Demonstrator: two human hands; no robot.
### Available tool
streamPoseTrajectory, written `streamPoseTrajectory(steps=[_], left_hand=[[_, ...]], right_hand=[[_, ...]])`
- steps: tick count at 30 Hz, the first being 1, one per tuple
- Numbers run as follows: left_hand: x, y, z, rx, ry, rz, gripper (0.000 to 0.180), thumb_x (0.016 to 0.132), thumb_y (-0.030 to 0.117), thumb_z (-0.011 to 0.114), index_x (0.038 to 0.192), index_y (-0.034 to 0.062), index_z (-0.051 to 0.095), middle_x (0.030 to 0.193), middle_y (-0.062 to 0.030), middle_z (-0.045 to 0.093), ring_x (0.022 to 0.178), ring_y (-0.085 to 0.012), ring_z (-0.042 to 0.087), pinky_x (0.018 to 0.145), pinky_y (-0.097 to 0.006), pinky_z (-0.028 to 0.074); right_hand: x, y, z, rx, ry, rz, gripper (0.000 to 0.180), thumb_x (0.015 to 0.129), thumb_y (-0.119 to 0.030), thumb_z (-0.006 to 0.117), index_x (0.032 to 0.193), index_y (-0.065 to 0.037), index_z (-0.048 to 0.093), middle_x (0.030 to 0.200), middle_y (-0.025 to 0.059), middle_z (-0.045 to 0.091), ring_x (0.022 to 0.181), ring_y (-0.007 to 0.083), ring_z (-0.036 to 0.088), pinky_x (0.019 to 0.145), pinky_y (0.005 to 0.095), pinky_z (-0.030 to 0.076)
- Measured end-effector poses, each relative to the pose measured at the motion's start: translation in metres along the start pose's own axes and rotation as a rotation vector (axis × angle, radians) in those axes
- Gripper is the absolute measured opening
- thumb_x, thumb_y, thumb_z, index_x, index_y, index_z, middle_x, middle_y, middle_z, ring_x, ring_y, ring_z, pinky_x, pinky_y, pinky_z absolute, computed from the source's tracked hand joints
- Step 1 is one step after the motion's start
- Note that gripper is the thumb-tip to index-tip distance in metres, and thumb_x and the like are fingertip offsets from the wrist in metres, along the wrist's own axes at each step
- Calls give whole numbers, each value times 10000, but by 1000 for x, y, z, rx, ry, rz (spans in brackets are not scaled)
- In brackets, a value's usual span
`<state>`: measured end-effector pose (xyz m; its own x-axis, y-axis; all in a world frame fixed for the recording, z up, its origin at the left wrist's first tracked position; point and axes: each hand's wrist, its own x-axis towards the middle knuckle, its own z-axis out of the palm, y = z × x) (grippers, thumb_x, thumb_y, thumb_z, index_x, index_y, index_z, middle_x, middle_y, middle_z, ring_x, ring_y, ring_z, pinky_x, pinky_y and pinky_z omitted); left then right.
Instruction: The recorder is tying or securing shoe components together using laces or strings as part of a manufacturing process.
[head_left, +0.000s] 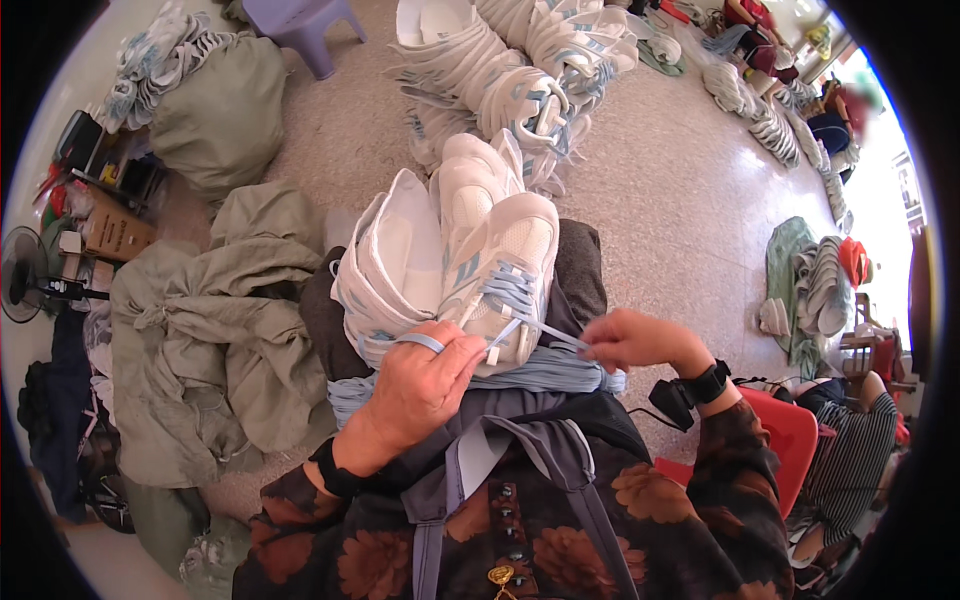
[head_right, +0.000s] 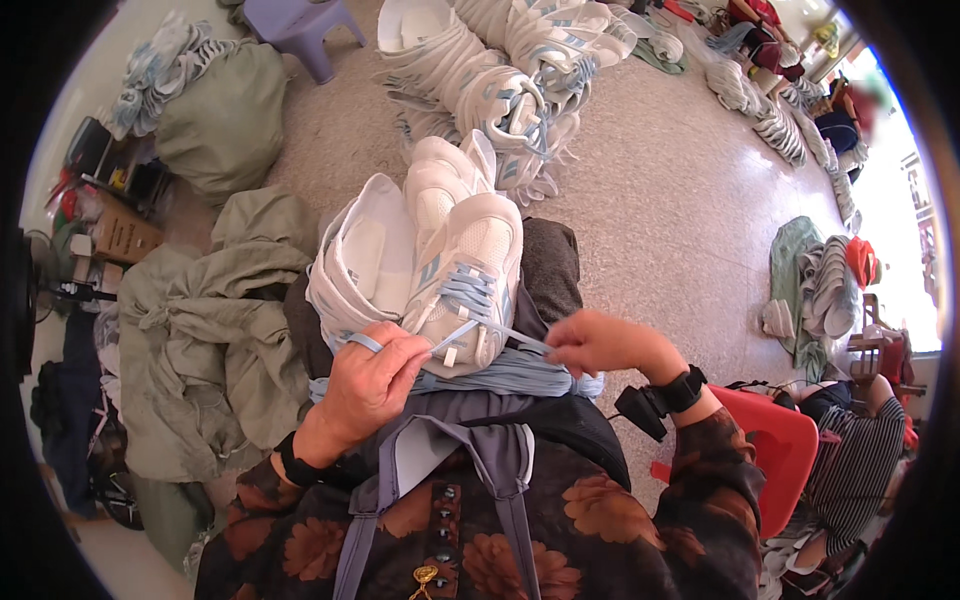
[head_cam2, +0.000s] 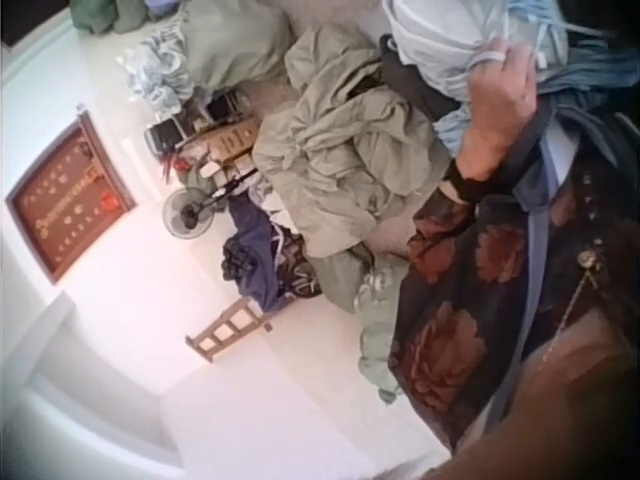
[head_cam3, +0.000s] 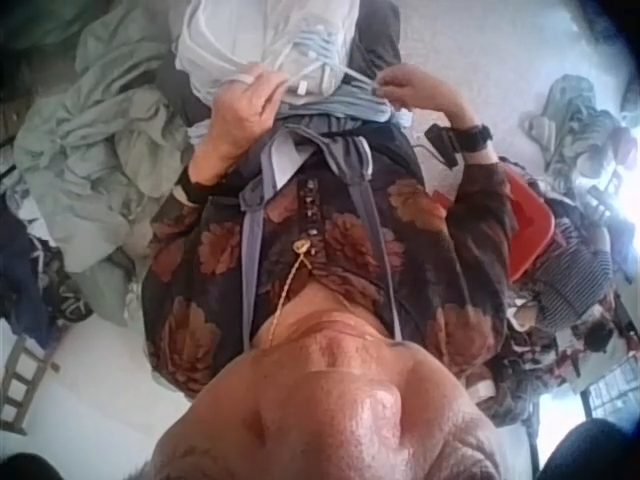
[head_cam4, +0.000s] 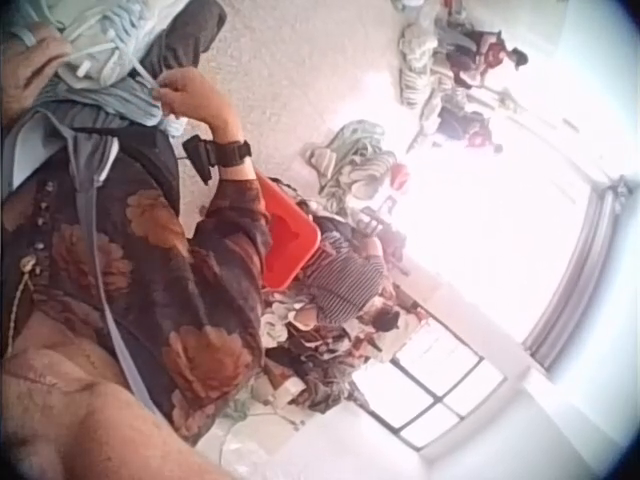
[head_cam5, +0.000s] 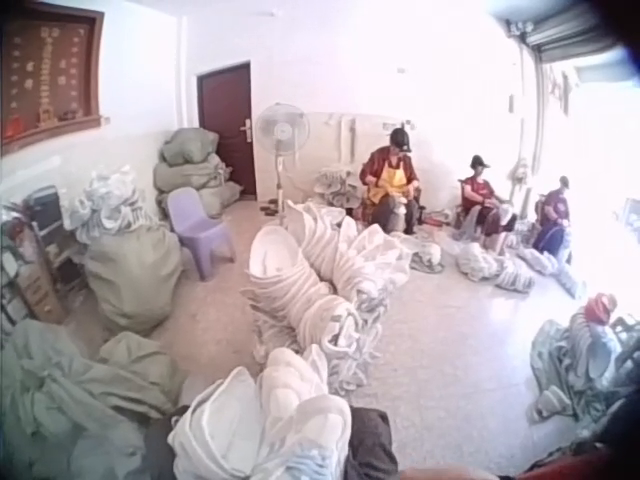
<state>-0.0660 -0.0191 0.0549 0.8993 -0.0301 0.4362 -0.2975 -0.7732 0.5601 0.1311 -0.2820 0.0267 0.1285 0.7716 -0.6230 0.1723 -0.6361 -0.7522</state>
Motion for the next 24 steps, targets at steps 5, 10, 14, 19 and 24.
streamPoseTrajectory(steps=[5, 10, 14, 19, 24], left_hand=[[2, -3, 2, 63, -6, 108, 234, 775, -20, 719, 993, 30, 650, 850, -108, 598, 767, -316, 611, 683, -412, 494], [6, 10, 3, 13, -53, 52, 230, 782, -23, 752, 989, 40, 673, 872, -113, 641, 795, -317, 630, 716, -402, 514], [10, 11, 6, -3, 23, 69, 207, 791, -35, 748, 969, 37, 671, 835, -125, 634, 747, -318, 629, 666, -381, 504], [-13, 13, -8, -703, -262, -779, 314, 951, 39, 660, 1258, 14, 595, 758, -54, 654, 665, -120, 626, 575, -277, 504], [-51, -19, 16, -872, -414, -942, 465, 1001, 101, 614, 1412, -46, 453, 944, -87, 694, 779, -109, 653, 695, -263, 551]], right_hand=[[-12, -6, 9, 403, 1, -307, 218, 995, -202, 655, 972, 3, 725, 911, 65, 683, 787, 99, 631, 678, 258, 515], [37, -48, 16, 274, 113, -743, 204, 971, -175, 679, 948, 25, 708, 1049, 76, 664, 873, 130, 619, 728, 282, 507], [42, -50, 9, -105, 123, -658, 201, 953, -175, 697, 995, 21, 706, 1008, 52, 668, 834, 124, 596, 712, 294, 481], [-22, -33, -16, 144, 241, -567, 161, 904, -130, 724, 974, 15, 710, 986, 48, 672, 826, 120, 596, 693, 266, 462], [-99, 2, -30, 313, 460, -579, 147, 940, -158, 658, 923, -18, 700, 954, 77, 666, 913, 185, 593, 814, 337, 462]])
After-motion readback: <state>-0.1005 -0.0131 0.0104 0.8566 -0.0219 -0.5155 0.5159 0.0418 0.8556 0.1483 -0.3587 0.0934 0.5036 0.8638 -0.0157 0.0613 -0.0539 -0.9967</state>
